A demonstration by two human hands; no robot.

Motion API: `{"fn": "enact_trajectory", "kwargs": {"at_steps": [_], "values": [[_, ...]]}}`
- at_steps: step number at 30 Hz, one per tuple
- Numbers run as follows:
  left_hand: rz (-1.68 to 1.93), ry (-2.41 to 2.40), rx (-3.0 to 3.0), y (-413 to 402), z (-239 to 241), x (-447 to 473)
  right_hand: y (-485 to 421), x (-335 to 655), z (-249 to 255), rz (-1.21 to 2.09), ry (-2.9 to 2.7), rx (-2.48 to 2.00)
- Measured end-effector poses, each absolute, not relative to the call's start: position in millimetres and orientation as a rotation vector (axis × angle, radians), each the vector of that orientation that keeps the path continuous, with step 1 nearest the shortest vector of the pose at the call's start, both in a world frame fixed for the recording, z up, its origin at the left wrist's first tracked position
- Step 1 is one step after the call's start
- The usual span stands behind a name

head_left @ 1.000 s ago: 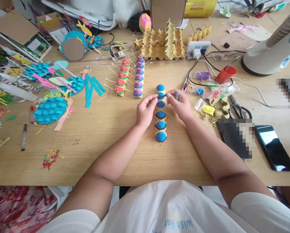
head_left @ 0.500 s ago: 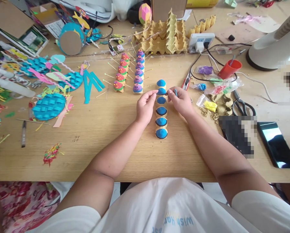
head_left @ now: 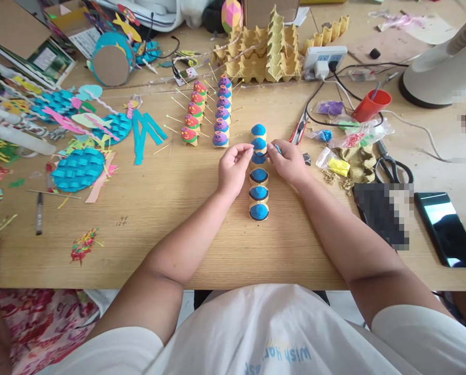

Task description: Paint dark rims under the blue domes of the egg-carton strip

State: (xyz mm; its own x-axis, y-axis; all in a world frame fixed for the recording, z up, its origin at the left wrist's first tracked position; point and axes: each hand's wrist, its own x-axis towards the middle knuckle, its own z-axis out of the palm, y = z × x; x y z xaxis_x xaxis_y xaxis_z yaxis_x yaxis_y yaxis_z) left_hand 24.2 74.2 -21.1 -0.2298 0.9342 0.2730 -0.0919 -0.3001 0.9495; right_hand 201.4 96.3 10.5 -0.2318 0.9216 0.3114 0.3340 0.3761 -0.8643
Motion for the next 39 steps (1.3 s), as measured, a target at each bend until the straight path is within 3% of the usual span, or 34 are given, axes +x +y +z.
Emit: {"fn": "enact_trajectory", "kwargs": {"at_steps": [19, 39], "values": [[1.429, 1.427, 1.477, 65, -13, 23, 86, 199, 27, 0.591, -2.125, -1.507], [1.341, 1.557, 1.559, 62, -13, 19, 85, 201, 26, 0.532, -2.158, -1.512]]}}
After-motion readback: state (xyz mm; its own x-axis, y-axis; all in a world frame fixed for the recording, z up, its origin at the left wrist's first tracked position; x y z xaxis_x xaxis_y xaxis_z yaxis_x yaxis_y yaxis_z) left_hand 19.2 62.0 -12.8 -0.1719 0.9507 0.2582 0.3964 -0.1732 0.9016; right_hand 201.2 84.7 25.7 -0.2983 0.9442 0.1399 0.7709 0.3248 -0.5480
